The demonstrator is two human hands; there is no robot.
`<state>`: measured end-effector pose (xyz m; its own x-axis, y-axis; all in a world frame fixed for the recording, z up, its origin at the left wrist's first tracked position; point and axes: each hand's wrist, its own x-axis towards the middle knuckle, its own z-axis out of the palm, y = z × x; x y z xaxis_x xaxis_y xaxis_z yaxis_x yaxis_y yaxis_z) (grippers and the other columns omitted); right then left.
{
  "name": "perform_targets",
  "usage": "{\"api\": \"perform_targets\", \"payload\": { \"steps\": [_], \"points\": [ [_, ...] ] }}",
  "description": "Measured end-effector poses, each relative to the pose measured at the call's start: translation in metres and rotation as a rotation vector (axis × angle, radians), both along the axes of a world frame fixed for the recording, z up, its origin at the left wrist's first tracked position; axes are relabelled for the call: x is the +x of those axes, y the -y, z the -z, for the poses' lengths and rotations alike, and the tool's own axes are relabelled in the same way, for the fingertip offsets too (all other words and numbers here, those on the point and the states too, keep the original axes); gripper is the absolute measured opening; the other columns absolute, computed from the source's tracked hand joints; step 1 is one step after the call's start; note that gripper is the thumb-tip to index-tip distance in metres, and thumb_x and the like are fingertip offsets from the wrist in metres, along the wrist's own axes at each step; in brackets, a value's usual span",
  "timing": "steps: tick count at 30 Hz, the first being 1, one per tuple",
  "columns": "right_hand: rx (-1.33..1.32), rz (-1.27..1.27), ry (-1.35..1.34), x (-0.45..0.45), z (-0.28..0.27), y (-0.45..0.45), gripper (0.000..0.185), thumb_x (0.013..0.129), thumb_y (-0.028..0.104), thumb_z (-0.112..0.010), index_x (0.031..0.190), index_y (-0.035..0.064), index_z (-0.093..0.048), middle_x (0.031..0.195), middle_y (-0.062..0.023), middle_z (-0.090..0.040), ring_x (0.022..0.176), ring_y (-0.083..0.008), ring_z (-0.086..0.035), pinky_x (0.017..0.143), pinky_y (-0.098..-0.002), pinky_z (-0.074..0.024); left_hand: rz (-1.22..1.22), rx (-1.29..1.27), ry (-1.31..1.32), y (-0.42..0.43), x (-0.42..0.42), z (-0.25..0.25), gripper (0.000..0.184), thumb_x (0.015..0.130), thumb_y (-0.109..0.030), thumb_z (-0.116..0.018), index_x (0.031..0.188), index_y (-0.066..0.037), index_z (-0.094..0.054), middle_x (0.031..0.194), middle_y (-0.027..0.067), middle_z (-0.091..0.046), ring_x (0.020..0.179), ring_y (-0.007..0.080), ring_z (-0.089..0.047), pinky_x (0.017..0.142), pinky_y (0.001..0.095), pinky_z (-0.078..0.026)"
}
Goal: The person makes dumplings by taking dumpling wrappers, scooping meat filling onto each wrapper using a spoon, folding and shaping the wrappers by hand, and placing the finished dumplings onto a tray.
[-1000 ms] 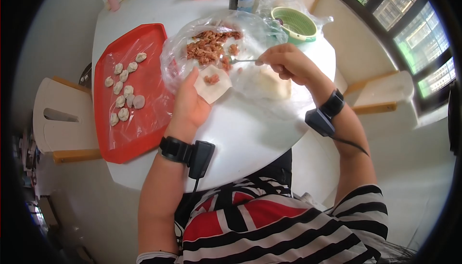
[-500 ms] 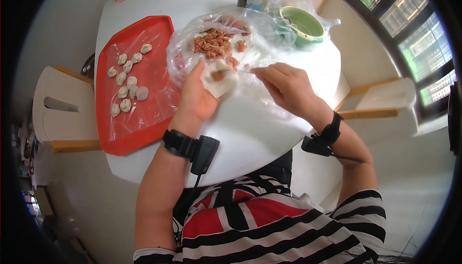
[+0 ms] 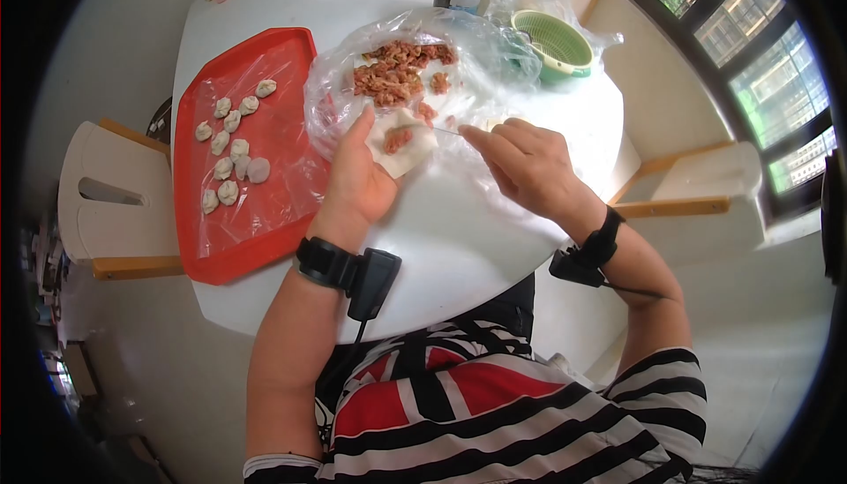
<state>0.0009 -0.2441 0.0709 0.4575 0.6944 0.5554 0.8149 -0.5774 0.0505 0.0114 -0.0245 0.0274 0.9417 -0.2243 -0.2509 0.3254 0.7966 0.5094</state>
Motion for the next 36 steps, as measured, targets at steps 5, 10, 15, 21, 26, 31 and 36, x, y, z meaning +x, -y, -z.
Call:
{"api": "perform_targets", "payload": {
  "steps": [5,10,15,21,26,31,36],
  "points": [
    [0.300,-0.078,-0.291,-0.002,0.009,-0.007,0.019,0.083,0.004,-0.059,0.101,0.0048,-0.064,0.073,-0.0090,-0.062,0.066,-0.0262,-0.062,0.057,-0.0367,-0.0499,0.012,0.021,0.011,-0.001,0.003,0.008,0.048,0.102,-0.039,-0.035,0.117,0.004,-0.051,0.116,0.0196,-0.057,0.110,0.0303,-0.057,0.098,0.0420,-0.048],
    [0.196,0.087,-0.322,-0.001,0.004,-0.005,0.014,0.083,0.002,-0.062,0.096,0.0015,-0.066,0.073,-0.0141,-0.063,0.059,-0.0268,-0.060,0.056,-0.0332,-0.0485,0.016,0.013,0.008,0.002,-0.001,0.000,0.048,0.103,-0.037,-0.033,0.124,0.003,-0.046,0.117,0.0181,-0.057,0.110,0.0284,-0.057,0.098,0.0418,-0.048],
    [0.331,0.136,-0.378,-0.001,-0.001,-0.001,0.013,0.084,0.007,-0.060,0.094,0.0052,-0.067,0.077,-0.0141,-0.066,0.064,-0.0299,-0.063,0.060,-0.0364,-0.0508,0.022,0.002,0.040,0.000,0.002,0.005,0.047,0.103,-0.035,-0.032,0.126,0.003,-0.045,0.120,0.0174,-0.056,0.111,0.0287,-0.057,0.099,0.0424,-0.047],
    [0.378,0.480,-0.481,0.018,0.005,0.035,0.013,0.085,0.009,-0.058,0.092,0.0030,-0.066,0.064,-0.0155,-0.061,0.056,-0.0296,-0.060,0.057,-0.0370,-0.0484,0.013,-0.035,0.055,-0.001,0.001,0.004,0.049,0.103,-0.036,-0.033,0.127,0.006,-0.044,0.119,0.0196,-0.056,0.113,0.0308,-0.057,0.101,0.0429,-0.046],
    [0.265,0.597,-0.587,0.023,0.025,0.050,0.013,0.085,0.010,-0.059,0.092,0.0023,-0.067,0.076,-0.0142,-0.064,0.069,-0.0330,-0.062,0.066,-0.0396,-0.0499,0.055,-0.093,0.047,0.000,-0.001,-0.002,0.050,0.103,-0.036,-0.035,0.123,0.007,-0.047,0.118,0.0215,-0.057,0.113,0.0327,-0.056,0.100,0.0422,-0.047],
    [0.140,0.364,-0.142,0.013,0.015,0.036,0.018,0.083,0.010,-0.065,0.100,0.0048,-0.066,0.100,-0.0139,-0.060,0.095,-0.0334,-0.058,0.077,-0.0373,-0.0494,0.132,-0.140,0.007,0.005,-0.006,-0.011,0.050,0.101,-0.040,-0.038,0.120,0.005,-0.051,0.114,0.0195,-0.059,0.109,0.0322,-0.059,0.096,0.0396,-0.049],
    [0.295,0.074,-0.722,-0.008,-0.010,-0.009,0.048,0.081,0.012,-0.071,0.125,0.0057,-0.054,0.108,-0.0145,-0.054,0.093,-0.0283,-0.058,0.081,-0.0366,-0.0499,0.123,-0.075,-0.008,0.004,-0.006,-0.004,0.048,0.100,-0.043,-0.041,0.119,-0.001,-0.054,0.108,0.0133,-0.061,0.101,0.0274,-0.061,0.085,0.0367,-0.051]
  ]
}}
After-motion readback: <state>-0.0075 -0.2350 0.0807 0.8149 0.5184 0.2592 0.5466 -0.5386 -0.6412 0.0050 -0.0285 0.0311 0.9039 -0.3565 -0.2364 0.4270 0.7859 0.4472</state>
